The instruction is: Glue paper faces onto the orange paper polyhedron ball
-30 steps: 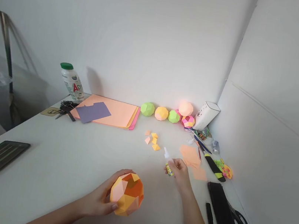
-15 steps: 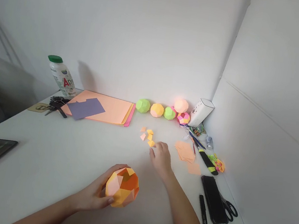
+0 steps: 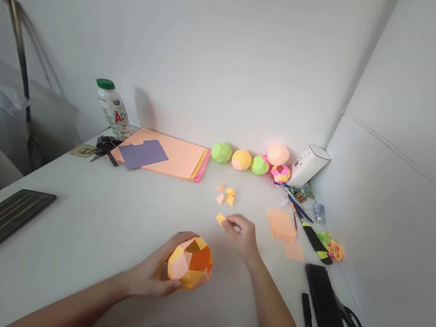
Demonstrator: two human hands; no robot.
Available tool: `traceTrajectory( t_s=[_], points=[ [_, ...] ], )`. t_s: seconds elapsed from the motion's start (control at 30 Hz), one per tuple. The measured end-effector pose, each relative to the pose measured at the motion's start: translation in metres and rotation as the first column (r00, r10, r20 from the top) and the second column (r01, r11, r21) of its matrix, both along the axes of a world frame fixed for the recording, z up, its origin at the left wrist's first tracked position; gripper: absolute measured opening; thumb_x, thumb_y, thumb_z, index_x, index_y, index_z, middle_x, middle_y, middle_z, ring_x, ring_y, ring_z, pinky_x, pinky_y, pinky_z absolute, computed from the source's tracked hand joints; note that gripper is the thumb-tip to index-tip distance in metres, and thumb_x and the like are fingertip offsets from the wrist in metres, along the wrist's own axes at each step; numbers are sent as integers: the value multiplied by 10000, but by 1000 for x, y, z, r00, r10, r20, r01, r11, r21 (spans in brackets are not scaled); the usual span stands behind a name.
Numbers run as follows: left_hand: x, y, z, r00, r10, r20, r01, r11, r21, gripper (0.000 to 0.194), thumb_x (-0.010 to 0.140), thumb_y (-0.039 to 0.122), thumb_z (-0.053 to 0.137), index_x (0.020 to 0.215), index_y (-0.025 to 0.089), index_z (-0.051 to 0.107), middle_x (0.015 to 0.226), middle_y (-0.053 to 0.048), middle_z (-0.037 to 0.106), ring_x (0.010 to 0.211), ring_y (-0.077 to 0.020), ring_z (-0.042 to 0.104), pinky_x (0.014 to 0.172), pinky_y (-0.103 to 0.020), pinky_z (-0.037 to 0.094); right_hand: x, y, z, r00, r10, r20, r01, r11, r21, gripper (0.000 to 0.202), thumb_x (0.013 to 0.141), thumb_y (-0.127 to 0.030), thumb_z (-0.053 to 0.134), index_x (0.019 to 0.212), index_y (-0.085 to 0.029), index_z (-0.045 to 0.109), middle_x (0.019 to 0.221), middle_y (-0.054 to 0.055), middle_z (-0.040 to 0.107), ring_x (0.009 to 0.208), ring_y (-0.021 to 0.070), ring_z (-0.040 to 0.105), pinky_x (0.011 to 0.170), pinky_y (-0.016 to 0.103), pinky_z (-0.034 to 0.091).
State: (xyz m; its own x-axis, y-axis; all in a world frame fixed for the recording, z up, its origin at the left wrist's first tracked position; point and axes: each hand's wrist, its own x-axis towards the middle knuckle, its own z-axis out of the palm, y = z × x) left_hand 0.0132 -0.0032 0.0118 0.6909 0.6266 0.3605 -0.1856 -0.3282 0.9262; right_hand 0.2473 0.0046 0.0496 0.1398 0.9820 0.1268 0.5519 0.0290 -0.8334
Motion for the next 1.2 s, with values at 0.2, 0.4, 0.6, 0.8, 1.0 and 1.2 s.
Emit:
traceTrajectory(
  t_s=[0.2, 0.4, 0.6, 0.8, 1.0, 1.2],
  points=[
    [1, -5, -3, 998, 35, -55, -33, 999, 37, 711, 768, 473, 599, 1349, 237, 263, 1263, -131, 373, 1138, -307, 432, 961, -498, 393, -6, -48, 2, 938, 107, -330, -141, 987, -80, 356, 784, -518, 589, 798, -167, 652, 560, 0, 553, 427, 95, 429, 400, 239, 372],
    [1, -6, -5, 994, 40, -101, -33, 997, 73, 740, 749, 461, 616, 1352, 235, 252, 1282, -140, 357, 1166, -324, 403, 974, -508, 379, -25, -54, 2, 763, 50, -644, -211, 961, -176, 199, 708, -377, 730, 671, -182, 710, 737, 4, 554, 460, 48, 347, 415, 224, 264],
    [0, -4, -1, 992, 61, -109, -49, 993, 107, 749, 742, 423, 626, 1361, 235, 248, 1278, -135, 349, 1179, -315, 391, 994, -499, 372, -29, -56, 1, 777, -60, -626, -127, 960, -249, 193, 663, -368, 763, 708, -184, 729, 545, -37, 492, 471, 69, 331, 437, 224, 284],
    [2, -5, -3, 995, 62, -79, -55, 994, 98, 767, 731, 385, 641, 1371, 246, 240, 1272, -132, 355, 1178, -310, 402, 989, -489, 389, -31, -56, -5, 765, -120, -632, -99, 949, -300, 198, 641, -364, 784, 685, -185, 710, 484, -56, 474, 429, 58, 325, 414, 210, 267],
    [2, -4, -5, 995, 68, -67, -61, 993, 101, 784, 727, 378, 645, 1379, 235, 234, 1266, -141, 365, 1176, -315, 409, 984, -504, 387, -36, -57, -4, 781, -124, -613, -62, 960, -273, 214, 624, -372, 797, 684, -184, 715, 543, -33, 540, 457, 67, 358, 425, 213, 317],
    [3, -4, -3, 994, 70, -81, -63, 994, 89, 773, 724, 401, 645, 1365, 231, 249, 1249, -140, 378, 1157, -319, 418, 966, -498, 395, -40, -59, -3, 797, -98, -597, -54, 971, -232, 196, 639, -373, 785, 690, -194, 722, 613, -6, 595, 488, 86, 417, 440, 224, 372]
  ],
)
